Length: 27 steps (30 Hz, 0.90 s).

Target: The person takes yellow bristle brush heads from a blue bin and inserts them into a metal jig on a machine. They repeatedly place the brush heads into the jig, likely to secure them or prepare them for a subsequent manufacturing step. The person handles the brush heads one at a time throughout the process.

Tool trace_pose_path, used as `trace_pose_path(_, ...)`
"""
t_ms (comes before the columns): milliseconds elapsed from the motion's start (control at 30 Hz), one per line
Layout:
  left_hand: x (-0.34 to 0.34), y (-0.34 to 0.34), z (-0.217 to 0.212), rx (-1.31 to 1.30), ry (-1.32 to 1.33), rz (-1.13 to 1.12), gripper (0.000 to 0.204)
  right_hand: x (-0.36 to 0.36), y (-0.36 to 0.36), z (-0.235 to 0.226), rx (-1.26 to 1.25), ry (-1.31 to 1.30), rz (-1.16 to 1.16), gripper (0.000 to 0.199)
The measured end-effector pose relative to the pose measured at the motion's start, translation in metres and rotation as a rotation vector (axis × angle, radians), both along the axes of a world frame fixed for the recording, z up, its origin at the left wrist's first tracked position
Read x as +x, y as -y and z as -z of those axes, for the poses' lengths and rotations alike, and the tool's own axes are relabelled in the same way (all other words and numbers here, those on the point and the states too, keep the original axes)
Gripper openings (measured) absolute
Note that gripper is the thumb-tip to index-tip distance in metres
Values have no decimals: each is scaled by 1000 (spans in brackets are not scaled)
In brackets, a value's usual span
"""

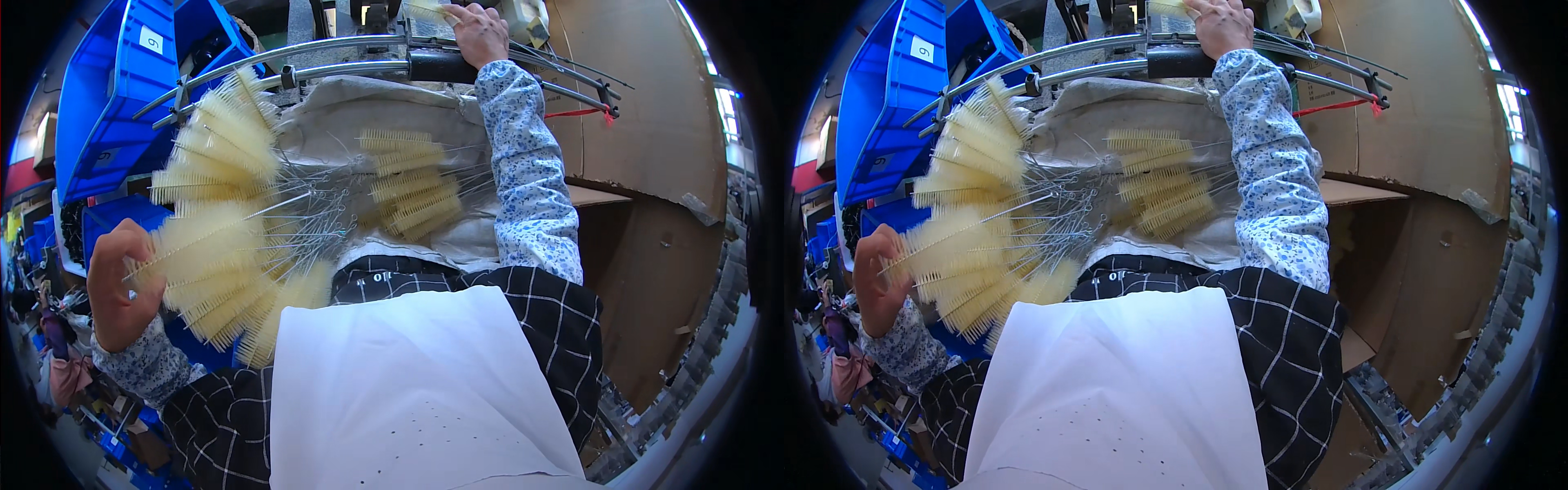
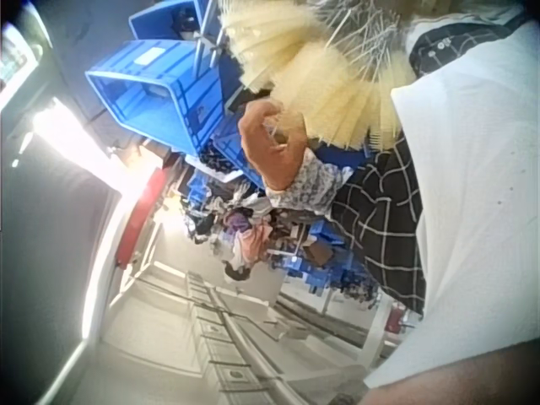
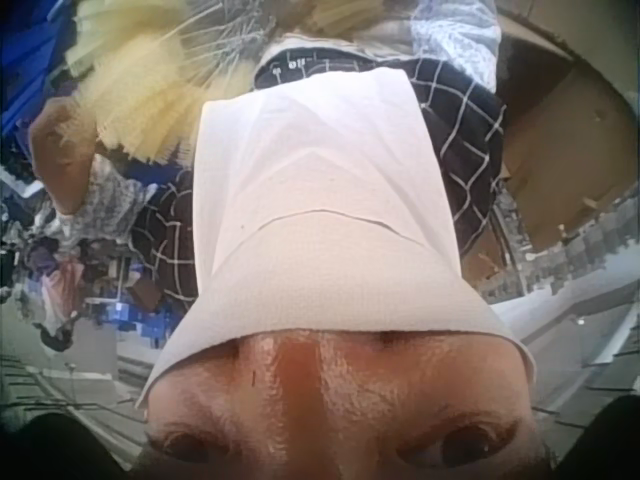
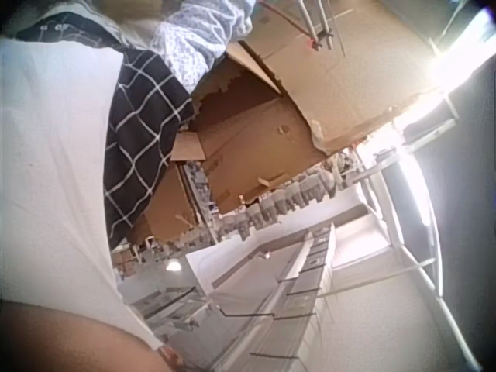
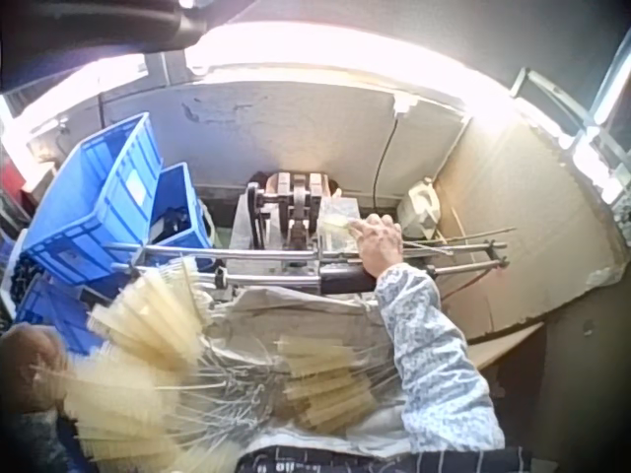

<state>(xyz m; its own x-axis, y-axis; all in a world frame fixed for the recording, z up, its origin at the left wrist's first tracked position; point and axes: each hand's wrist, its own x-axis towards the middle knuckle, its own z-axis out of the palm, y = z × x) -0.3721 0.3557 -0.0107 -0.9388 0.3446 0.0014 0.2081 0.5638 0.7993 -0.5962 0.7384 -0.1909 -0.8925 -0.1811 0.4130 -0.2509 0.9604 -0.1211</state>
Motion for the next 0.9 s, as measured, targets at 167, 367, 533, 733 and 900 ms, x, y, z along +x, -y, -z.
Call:
trace_pose_path(167, 7, -2, -1, 15, -39, 1, 29, -1, 1, 2, -24, -2, -22, 16)
trace_pose_path(367, 6, -2, 1, 34, -9, -2, 28, 1, 0, -2, 29, 23, -44, 16)
trace_pose_path(533, 7, 0, 0, 17, -21, 22, 29, 4, 6, -9, 55, -10, -19, 17)
trace_pose_path(733, 8, 3, 3, 1, -28, 29, 29, 2, 3, -7, 39, 20, -36, 18)
trace_pose_path(900, 6, -4, 2, -8, -51, 55, 29, -25, 1, 12, 116, 48, -64, 20)
